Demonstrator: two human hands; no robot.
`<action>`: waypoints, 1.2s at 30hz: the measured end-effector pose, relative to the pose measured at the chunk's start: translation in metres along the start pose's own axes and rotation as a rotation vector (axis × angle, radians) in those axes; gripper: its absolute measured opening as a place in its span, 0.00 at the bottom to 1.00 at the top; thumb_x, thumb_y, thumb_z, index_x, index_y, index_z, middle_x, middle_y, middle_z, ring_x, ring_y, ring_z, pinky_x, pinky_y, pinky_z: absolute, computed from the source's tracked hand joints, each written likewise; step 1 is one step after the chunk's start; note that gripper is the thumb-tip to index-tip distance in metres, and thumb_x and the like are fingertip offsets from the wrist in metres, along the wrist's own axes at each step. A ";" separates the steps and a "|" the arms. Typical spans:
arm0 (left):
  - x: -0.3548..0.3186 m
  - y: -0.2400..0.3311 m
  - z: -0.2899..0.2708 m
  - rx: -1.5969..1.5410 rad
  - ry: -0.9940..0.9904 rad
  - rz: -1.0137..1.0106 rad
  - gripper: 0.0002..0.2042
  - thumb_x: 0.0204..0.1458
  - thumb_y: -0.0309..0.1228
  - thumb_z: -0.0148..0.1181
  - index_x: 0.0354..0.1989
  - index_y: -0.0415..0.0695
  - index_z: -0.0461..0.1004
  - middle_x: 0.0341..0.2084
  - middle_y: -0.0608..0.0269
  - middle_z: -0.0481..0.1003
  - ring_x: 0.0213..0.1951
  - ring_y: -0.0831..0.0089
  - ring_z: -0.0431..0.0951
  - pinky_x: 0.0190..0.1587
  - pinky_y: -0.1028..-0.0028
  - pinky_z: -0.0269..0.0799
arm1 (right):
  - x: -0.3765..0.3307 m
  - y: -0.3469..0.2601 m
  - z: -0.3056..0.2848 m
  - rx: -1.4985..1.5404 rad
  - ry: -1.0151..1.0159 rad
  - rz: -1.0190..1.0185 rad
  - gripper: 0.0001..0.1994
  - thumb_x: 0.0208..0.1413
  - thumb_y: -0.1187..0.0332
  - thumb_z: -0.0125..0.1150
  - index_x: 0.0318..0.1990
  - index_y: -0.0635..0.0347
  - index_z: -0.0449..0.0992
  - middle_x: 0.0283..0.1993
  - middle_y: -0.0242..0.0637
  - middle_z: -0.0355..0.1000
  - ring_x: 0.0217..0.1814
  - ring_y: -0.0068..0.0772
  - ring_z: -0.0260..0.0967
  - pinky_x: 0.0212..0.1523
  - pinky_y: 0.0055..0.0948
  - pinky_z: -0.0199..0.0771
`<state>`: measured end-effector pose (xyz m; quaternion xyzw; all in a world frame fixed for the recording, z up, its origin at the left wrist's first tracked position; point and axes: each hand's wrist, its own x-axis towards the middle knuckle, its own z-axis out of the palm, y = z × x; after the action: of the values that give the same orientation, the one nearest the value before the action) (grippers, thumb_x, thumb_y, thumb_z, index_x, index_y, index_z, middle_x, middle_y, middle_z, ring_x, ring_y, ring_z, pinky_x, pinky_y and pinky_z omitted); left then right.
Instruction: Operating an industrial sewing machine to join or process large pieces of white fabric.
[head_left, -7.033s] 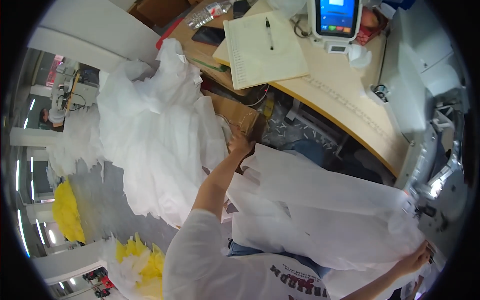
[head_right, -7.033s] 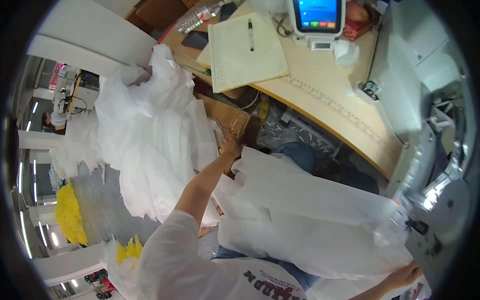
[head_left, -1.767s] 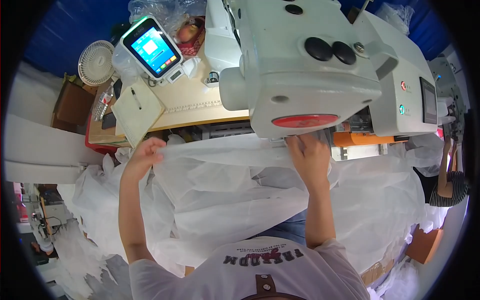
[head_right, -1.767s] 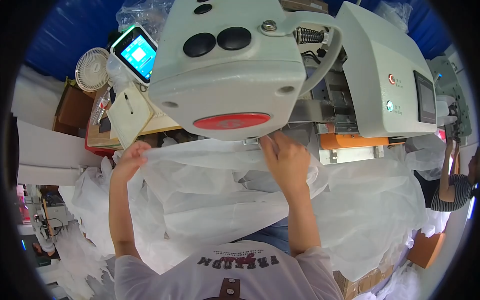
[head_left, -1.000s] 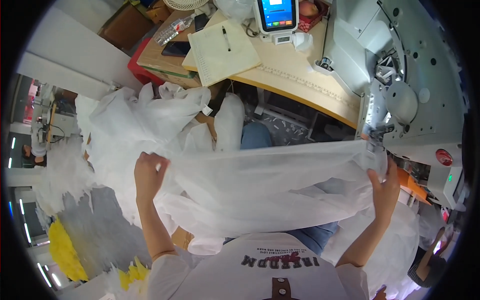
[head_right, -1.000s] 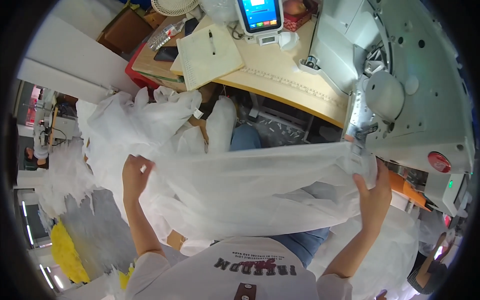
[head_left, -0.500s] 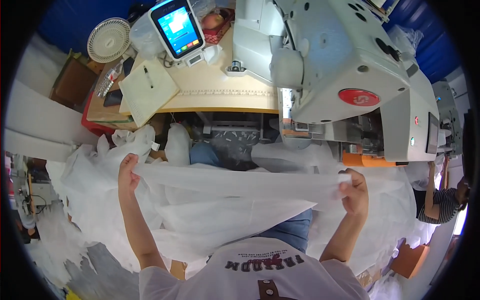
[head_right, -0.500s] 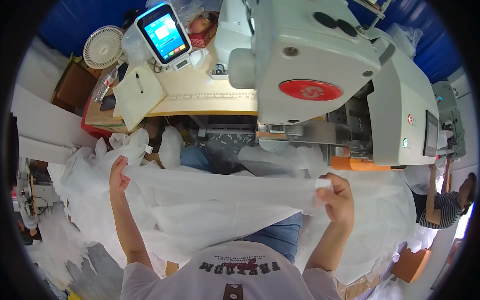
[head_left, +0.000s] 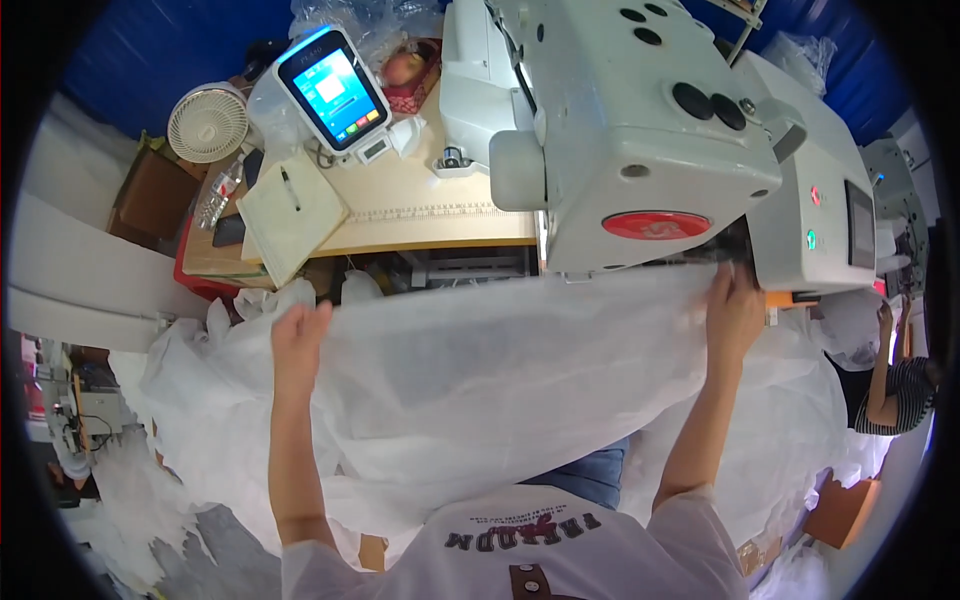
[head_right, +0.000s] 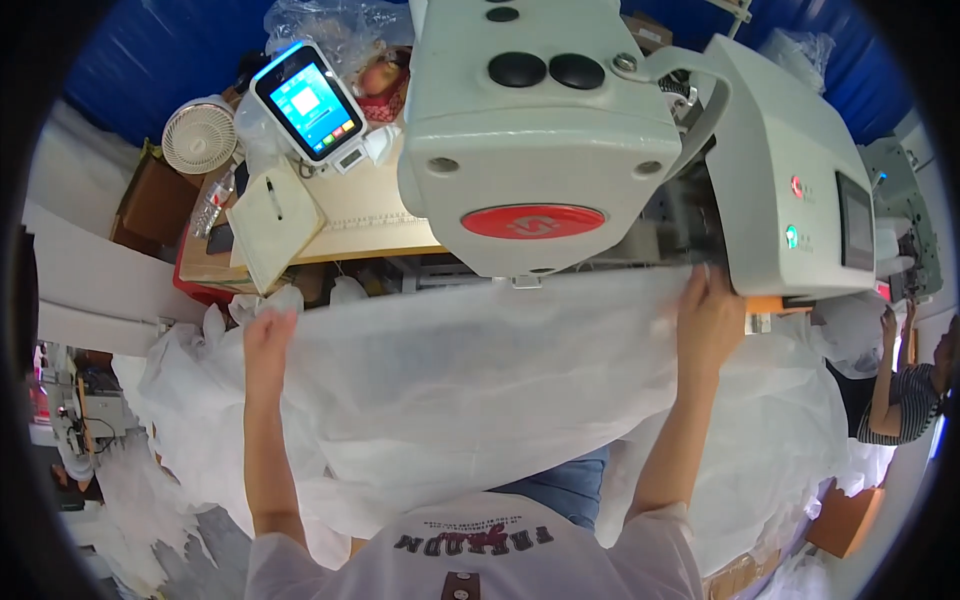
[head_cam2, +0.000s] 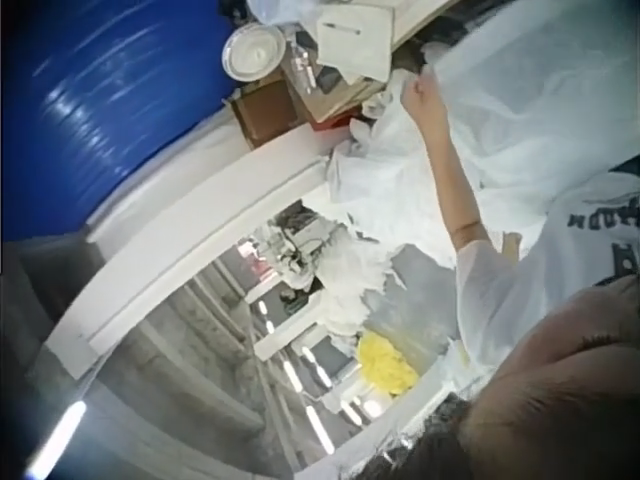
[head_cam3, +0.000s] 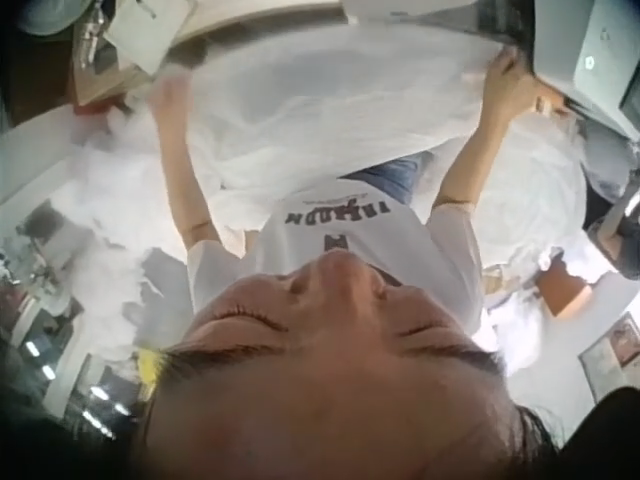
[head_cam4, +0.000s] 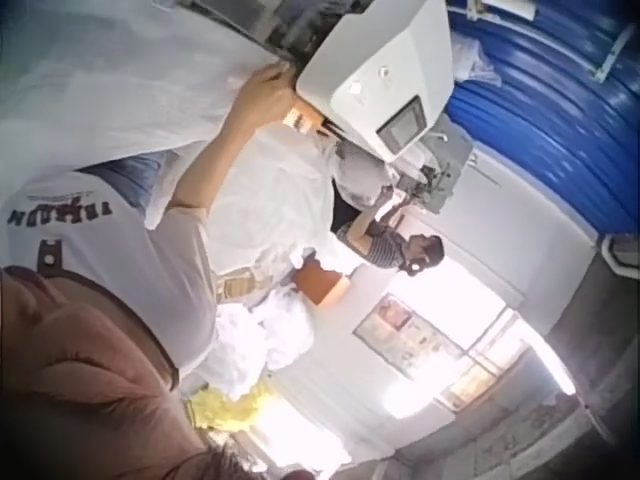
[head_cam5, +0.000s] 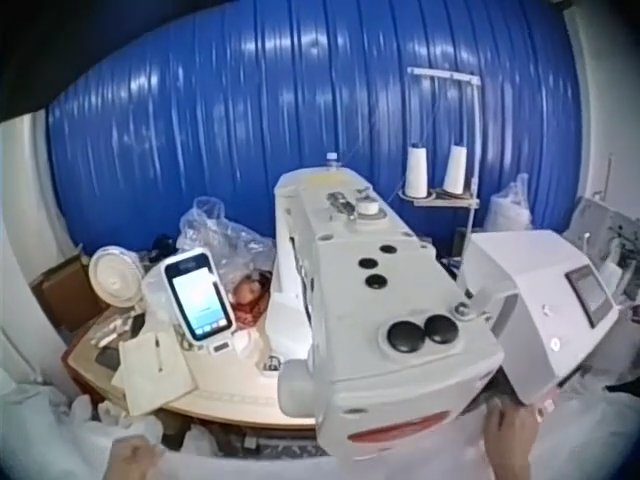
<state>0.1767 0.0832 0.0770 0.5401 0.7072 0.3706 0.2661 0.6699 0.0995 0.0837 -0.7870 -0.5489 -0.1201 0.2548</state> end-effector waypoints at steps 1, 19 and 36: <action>0.007 -0.004 -0.001 -0.077 0.009 -0.078 0.11 0.48 0.28 0.60 0.19 0.40 0.66 0.17 0.74 0.62 0.23 0.81 0.59 0.24 0.76 0.55 | 0.008 0.000 0.006 -0.024 0.033 -0.074 0.12 0.55 0.65 0.50 0.25 0.65 0.66 0.25 0.46 0.65 0.28 0.51 0.62 0.31 0.45 0.59; -0.069 -0.077 -0.084 -0.238 -0.704 -0.366 0.06 0.45 0.28 0.62 0.22 0.39 0.74 0.14 0.66 0.72 0.16 0.80 0.70 0.20 0.80 0.62 | -0.021 -0.055 0.003 0.354 0.104 -0.246 0.12 0.52 0.69 0.54 0.41 0.67 0.69 0.40 0.48 0.68 0.45 0.51 0.63 0.48 0.44 0.60; -0.015 -0.127 -0.055 0.519 0.220 0.324 0.05 0.44 0.24 0.60 0.29 0.37 0.73 0.33 0.59 0.74 0.33 0.73 0.74 0.27 0.76 0.69 | -0.041 -0.068 -0.010 0.760 -0.401 -0.100 0.23 0.42 0.67 0.65 0.48 0.63 0.71 0.37 0.46 0.75 0.38 0.47 0.73 0.41 0.33 0.70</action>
<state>0.0658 0.0381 0.0059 0.6522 0.7074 0.2717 -0.0209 0.5922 0.0794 0.0909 -0.6175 -0.6302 0.2336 0.4087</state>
